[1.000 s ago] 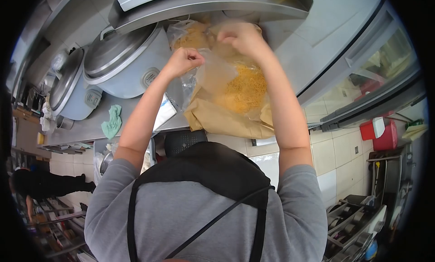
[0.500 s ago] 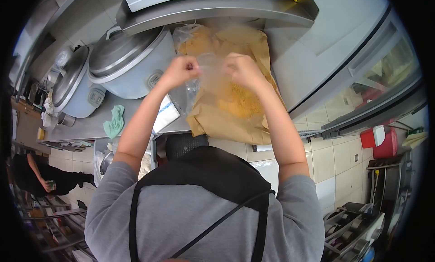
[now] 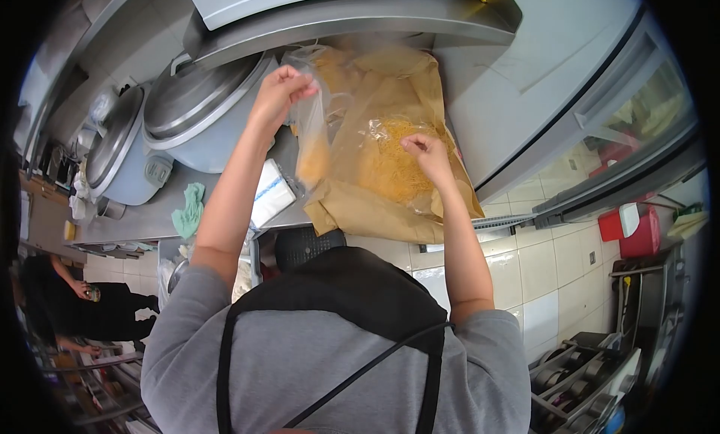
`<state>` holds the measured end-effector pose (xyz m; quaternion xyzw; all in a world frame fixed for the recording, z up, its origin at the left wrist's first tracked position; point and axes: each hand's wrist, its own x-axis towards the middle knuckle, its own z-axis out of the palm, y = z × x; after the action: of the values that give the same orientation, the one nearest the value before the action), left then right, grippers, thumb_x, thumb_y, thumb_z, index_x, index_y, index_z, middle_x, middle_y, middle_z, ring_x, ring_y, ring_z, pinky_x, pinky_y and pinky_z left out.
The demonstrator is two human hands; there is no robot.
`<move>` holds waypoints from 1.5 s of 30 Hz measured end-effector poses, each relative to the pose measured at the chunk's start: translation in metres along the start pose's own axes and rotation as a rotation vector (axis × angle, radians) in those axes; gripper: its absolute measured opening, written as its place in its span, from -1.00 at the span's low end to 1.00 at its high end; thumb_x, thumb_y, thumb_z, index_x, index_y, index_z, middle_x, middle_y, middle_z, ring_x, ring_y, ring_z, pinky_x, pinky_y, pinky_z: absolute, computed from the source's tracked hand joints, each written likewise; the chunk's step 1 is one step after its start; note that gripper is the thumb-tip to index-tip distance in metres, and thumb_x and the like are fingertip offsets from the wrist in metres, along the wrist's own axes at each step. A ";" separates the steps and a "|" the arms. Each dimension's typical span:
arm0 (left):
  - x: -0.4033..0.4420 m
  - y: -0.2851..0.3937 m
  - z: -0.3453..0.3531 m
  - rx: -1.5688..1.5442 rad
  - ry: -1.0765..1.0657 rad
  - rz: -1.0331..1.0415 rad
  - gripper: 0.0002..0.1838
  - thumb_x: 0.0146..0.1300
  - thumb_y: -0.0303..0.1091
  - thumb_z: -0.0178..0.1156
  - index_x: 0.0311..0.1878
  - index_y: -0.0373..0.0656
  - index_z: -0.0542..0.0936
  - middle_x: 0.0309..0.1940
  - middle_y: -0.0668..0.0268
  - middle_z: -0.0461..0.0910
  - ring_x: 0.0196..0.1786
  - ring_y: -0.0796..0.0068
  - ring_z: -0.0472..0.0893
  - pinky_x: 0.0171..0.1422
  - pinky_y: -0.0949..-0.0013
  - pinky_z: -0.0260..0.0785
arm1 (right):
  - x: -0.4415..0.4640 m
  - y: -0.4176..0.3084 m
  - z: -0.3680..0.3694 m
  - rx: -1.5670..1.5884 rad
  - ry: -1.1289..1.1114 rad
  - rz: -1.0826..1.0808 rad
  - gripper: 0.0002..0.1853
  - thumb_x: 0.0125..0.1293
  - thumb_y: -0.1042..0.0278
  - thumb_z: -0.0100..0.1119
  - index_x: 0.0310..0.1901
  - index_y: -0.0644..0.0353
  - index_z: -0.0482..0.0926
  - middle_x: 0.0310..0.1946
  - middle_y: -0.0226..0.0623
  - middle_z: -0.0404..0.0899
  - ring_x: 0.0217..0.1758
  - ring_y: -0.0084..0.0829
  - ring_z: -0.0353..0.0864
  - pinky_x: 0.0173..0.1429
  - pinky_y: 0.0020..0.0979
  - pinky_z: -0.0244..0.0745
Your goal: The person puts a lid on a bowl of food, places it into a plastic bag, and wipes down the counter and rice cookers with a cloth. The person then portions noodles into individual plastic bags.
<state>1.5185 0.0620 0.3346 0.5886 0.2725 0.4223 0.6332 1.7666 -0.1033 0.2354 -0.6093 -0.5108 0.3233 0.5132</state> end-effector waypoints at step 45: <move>-0.229 -0.121 -0.295 1.436 0.883 -0.057 -0.66 -0.22 -0.49 0.19 -0.25 -0.22 0.55 -0.17 0.09 0.44 -0.14 0.09 0.40 -0.05 0.17 0.31 | -0.008 -0.040 0.141 -0.333 -0.233 -0.136 -0.88 0.12 0.50 0.11 -0.31 0.34 0.54 -0.39 -0.27 0.53 -0.34 -0.50 0.52 -0.21 -0.54 0.41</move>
<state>1.1828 0.0244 0.1354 0.6218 0.7123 0.3218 -0.0489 1.6234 -0.0715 0.2351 -0.6084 -0.6528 0.2672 0.3637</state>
